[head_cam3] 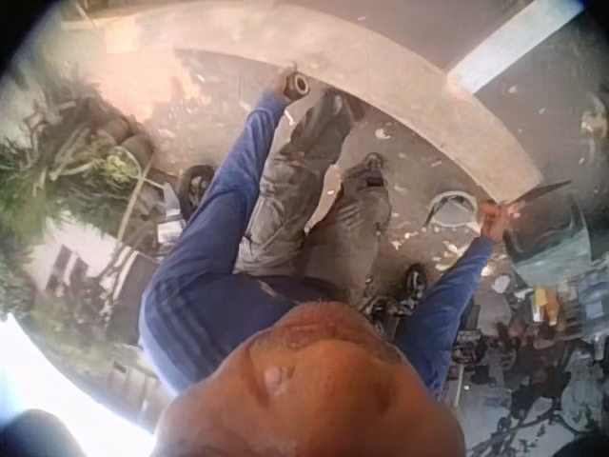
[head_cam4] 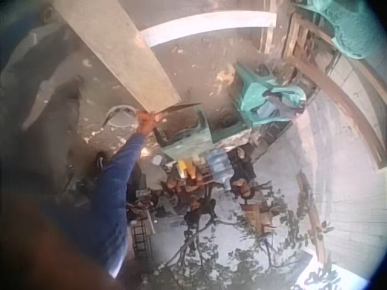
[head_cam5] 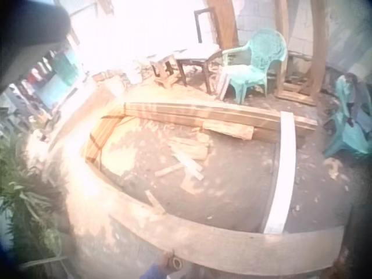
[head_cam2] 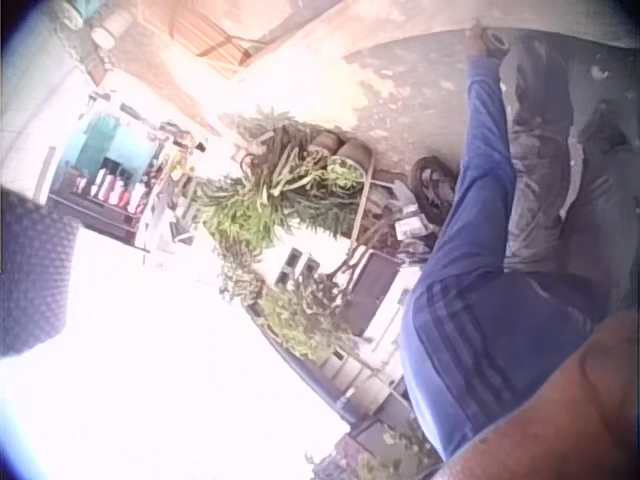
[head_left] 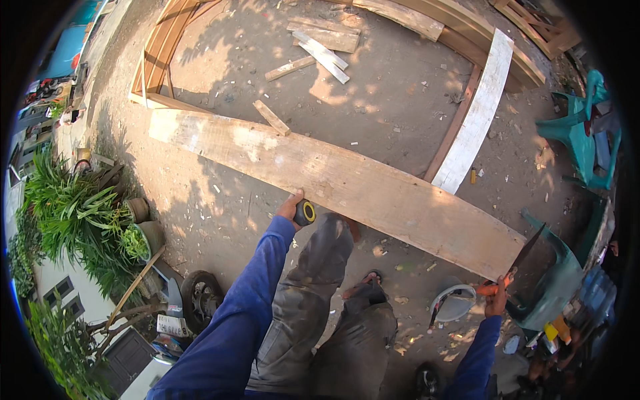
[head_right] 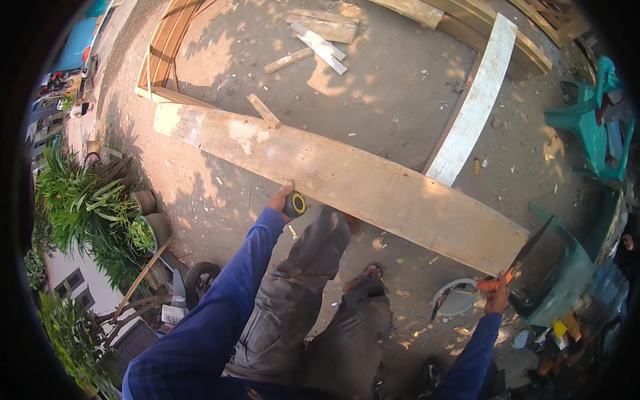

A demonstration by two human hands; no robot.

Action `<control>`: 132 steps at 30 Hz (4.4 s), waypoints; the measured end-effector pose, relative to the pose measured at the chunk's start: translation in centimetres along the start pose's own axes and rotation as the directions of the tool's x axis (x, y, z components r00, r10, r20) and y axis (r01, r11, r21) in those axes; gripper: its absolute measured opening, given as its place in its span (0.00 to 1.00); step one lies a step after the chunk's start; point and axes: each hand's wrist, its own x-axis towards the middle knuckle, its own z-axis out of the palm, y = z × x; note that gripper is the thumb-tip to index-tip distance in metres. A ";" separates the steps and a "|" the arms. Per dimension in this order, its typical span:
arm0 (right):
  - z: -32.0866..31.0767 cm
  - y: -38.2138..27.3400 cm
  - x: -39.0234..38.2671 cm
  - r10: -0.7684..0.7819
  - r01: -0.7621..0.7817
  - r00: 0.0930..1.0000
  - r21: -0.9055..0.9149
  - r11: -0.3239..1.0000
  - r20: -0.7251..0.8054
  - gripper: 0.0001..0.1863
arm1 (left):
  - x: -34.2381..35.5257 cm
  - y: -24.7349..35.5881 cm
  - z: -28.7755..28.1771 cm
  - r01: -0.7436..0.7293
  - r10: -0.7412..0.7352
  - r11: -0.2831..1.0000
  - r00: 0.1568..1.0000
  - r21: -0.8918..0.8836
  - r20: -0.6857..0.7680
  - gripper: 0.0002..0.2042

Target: The person saws pieces of wood, measures a wooden board with a tape measure, marks it with a pencil, and positions it onto a larger wooden frame.

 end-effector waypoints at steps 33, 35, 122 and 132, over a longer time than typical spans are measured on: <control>37.9 -64.9 -3.5 -0.599 0.758 0.651 -0.351 0.551 0.466 0.19 | -4.8 18.7 18.4 -0.044 0.011 0.810 0.998 -0.585 -0.060 0.15; 45.6 -69.4 1.5 -0.609 0.826 0.563 -0.365 0.429 0.558 0.18 | -1.7 19.7 21.6 -0.106 0.052 0.790 0.993 -0.604 -0.106 0.17; 90.1 -79.7 20.2 -0.360 0.777 -0.552 0.621 0.106 0.752 0.14 | 22.9 41.1 88.7 -0.828 0.789 0.133 0.421 0.544 0.447 0.17; 85.6 -82.6 22.0 -0.605 0.772 -0.490 0.634 0.033 0.628 0.14 | 38.5 47.2 106.8 -0.648 0.734 -0.466 0.097 0.602 0.672 0.14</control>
